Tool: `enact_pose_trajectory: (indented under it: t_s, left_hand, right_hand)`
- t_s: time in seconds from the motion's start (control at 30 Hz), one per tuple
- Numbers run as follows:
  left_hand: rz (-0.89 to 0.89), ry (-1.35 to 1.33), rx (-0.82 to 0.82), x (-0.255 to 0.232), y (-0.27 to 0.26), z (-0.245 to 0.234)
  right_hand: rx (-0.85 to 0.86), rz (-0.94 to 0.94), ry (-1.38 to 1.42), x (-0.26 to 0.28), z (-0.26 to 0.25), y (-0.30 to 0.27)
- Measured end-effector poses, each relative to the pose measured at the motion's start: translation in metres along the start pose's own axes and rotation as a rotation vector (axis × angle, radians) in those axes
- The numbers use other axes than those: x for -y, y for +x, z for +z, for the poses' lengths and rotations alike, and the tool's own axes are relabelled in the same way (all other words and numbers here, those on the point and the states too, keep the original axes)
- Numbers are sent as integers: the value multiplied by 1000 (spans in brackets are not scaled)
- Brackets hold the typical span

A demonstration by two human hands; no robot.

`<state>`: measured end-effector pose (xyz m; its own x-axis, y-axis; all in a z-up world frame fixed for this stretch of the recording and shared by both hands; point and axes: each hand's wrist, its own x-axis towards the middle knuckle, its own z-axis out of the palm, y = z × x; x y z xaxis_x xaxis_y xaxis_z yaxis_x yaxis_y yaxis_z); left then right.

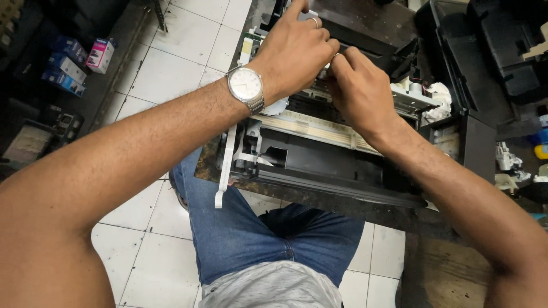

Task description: Cleaning the internal components and ribbon cables of a disassembled printer using a cloth and cleaning solution.

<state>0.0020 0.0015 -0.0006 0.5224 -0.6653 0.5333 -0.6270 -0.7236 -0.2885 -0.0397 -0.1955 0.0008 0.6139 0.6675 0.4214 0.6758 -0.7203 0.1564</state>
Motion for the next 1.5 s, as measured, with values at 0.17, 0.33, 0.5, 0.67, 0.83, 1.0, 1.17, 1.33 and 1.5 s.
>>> enact_pose_trajectory:
  t_s: [0.17,0.33,0.5,0.67,0.83,1.0,1.17,1.33,1.5]
  left_hand:
    - [13,12,60,0,2,-4]
    - [35,35,201,1,3,-17]
    - [51,-153,114,13,-9,-50]
    - [0,-311,183,24,-16,-71]
    - [56,-238,45,7,-10,-50]
    - [186,11,-17,-9,-2,-44]
    - [219,146,49,-17,2,-33]
    - [123,180,236,-30,4,-42]
    - [81,184,209,-43,3,-19]
  right_hand:
    - [-99,-57,-88,0,7,0]
    - [-110,-229,-90,-8,-4,-4]
    - [7,-190,181,-24,-46,-25]
    - [-98,-49,162,-45,-93,-58]
    - [-108,46,372,-40,-79,-57]
    - [-6,123,399,-20,-59,-43]
    - [81,401,534,2,-39,-30]
    - [110,490,554,21,-41,-12]
    - [-15,483,496,18,-11,-12]
